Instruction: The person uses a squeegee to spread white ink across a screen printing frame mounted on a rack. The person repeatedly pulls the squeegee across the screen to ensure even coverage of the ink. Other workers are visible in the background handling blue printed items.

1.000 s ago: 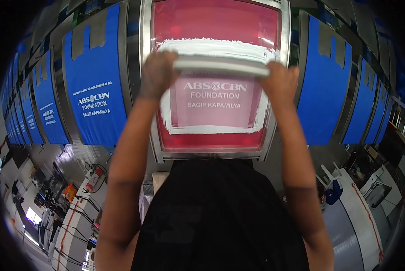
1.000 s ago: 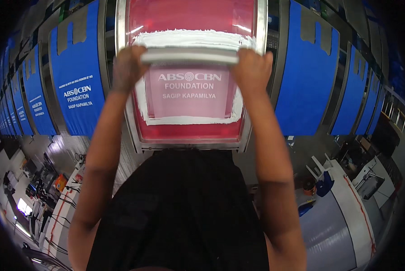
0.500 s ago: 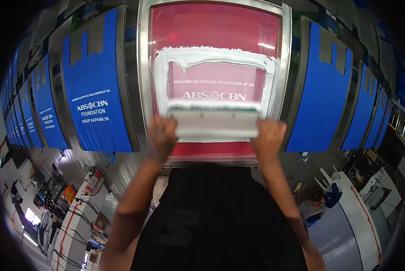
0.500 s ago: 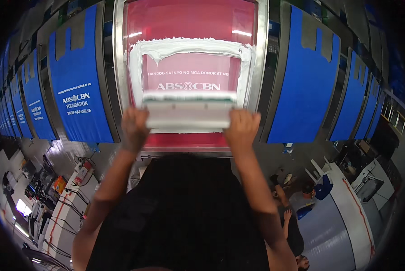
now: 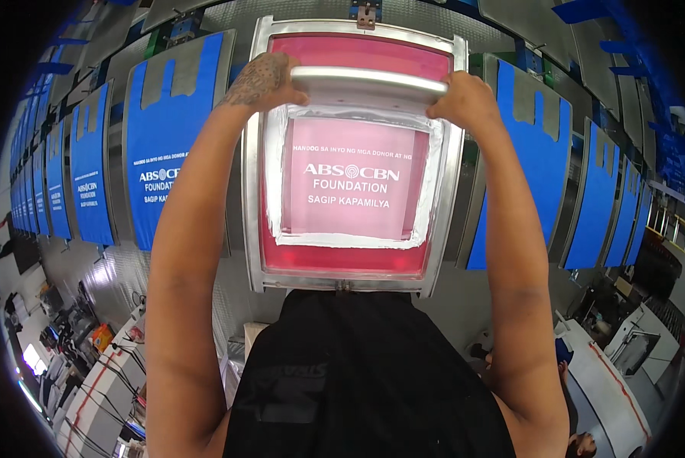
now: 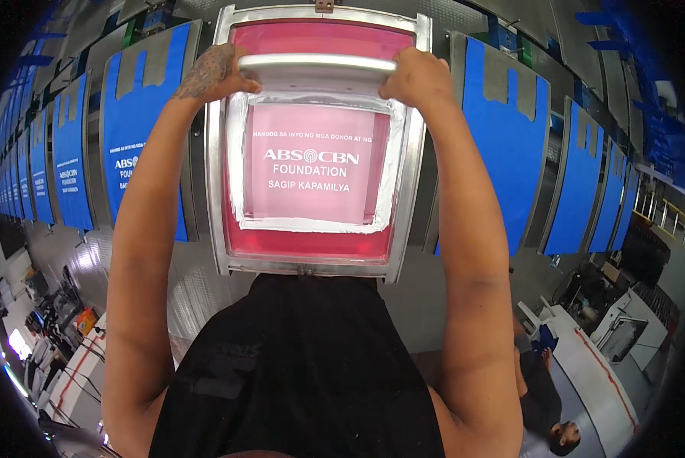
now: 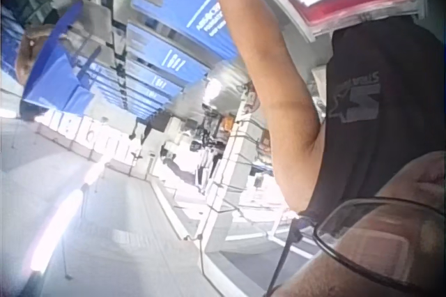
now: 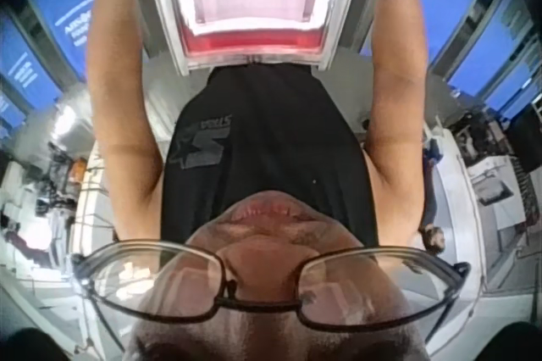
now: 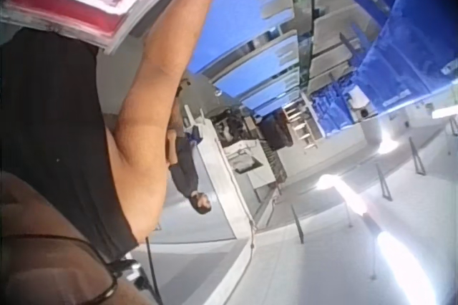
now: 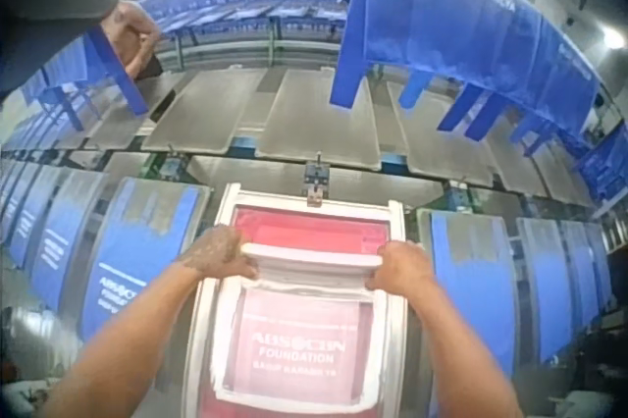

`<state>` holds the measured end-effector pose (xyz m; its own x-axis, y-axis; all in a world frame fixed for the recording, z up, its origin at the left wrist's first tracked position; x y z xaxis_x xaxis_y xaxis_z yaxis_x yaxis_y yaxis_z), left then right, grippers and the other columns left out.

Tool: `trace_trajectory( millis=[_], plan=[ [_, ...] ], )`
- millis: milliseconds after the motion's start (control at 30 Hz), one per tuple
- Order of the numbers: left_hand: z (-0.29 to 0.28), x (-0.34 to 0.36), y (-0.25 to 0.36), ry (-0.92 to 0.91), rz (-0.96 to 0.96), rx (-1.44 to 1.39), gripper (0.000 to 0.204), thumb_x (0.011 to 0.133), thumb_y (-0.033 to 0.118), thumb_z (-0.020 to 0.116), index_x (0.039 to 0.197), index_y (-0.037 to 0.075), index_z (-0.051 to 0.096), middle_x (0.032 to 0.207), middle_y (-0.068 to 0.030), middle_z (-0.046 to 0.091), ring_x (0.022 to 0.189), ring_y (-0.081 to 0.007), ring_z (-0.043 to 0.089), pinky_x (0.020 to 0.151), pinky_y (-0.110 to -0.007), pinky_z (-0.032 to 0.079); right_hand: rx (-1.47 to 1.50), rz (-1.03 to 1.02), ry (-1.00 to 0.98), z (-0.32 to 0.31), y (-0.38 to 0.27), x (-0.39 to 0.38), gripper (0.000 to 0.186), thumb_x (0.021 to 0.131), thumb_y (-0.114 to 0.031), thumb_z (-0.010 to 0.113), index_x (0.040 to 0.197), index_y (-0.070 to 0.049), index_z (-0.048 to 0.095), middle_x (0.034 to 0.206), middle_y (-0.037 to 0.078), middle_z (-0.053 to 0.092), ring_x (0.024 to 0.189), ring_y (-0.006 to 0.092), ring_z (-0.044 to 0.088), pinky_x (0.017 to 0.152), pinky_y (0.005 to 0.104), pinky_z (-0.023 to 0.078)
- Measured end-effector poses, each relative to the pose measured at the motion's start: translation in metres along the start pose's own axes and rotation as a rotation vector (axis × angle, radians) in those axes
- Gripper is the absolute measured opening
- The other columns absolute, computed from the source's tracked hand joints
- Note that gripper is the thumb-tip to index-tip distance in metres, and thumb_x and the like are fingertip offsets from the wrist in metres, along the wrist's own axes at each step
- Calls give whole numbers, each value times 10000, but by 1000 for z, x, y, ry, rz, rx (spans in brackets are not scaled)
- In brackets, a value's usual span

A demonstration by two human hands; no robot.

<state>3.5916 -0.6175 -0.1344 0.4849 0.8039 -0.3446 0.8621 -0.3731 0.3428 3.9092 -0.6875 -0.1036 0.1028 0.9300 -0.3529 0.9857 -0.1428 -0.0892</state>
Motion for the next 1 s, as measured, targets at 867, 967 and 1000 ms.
trace_trajectory(
  millis=[867,967,1000],
  plan=[
    [330,-331,120,-267,-277,-1110,401,953,374,634,734,38,620,574,-19,539,554,-124,499,525,-332,387,15,-520,22,38,-47,2,401,765,-268,726,1103,-53,709,1017,192,701,992,369,657,916,431,506],
    [282,-328,134,-219,-200,-1092,386,971,357,602,749,42,618,589,-16,553,561,-110,523,551,-319,419,20,-439,74,38,-46,-44,331,737,-174,682,1055,-92,719,933,176,710,936,372,666,878,455,516],
    [277,-329,137,-175,-207,-1088,400,962,364,604,729,39,611,564,-34,544,537,-131,521,546,-334,415,55,-445,91,51,-48,-58,339,721,-154,670,1052,-95,717,934,174,711,936,373,665,875,461,516]
  ],
)
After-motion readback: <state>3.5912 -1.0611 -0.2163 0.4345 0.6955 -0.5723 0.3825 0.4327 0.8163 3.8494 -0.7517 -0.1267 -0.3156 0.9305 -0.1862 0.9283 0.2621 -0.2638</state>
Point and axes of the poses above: each hand's wrist, its own x-axis towards the middle knuckle, its own z-axis out of the palm, y = z × x, the point moved 1 cm from there along x, towards the middle knuckle
